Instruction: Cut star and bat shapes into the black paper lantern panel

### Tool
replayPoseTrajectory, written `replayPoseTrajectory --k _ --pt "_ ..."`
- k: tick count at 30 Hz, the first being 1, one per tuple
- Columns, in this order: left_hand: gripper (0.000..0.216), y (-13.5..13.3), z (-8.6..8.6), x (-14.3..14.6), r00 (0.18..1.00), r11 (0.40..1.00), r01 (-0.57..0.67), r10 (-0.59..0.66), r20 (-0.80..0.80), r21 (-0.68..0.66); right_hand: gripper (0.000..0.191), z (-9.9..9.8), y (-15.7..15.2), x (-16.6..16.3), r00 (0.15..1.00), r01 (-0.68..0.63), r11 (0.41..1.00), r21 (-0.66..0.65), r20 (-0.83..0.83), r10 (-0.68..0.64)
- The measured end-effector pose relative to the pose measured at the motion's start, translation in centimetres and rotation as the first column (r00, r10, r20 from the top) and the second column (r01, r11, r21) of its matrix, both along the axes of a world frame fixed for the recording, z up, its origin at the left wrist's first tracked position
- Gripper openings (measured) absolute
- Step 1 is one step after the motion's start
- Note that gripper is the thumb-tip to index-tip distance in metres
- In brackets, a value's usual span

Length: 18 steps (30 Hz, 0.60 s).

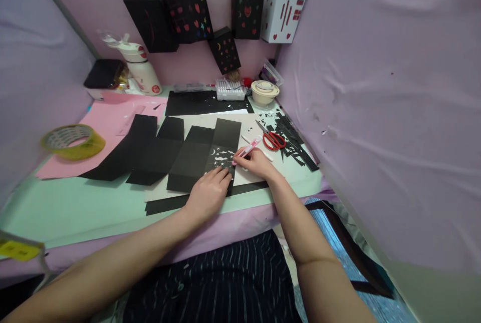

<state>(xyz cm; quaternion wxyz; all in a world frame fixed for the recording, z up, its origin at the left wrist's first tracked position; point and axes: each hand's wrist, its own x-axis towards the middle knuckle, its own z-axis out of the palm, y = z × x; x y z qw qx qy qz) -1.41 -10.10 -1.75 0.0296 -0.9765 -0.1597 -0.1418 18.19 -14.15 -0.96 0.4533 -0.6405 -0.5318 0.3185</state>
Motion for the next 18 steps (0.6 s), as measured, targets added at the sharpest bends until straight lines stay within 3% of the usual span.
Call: replayPoseTrajectory --k 10,15,18 --pt "0.029 0.8 0.1 0.1 1.0 1.0 -0.012 0.012 -0.015 0.006 0.025 0.6 -0.4 0.0 0.993 0.102 0.991 0.083 -0.071 -0.096" --pt "0.034 1.2 1.0 0.5 0.991 0.997 -0.078 0.076 -0.109 -0.018 0.023 0.8 0.6 -1.0 0.968 0.239 0.965 0.105 -0.108 -0.228" --pt "0.048 1.1 0.9 0.8 0.988 0.993 -0.108 0.101 -0.117 -0.056 0.019 0.5 1.1 -1.9 0.944 0.321 0.941 0.109 -0.118 -0.308"
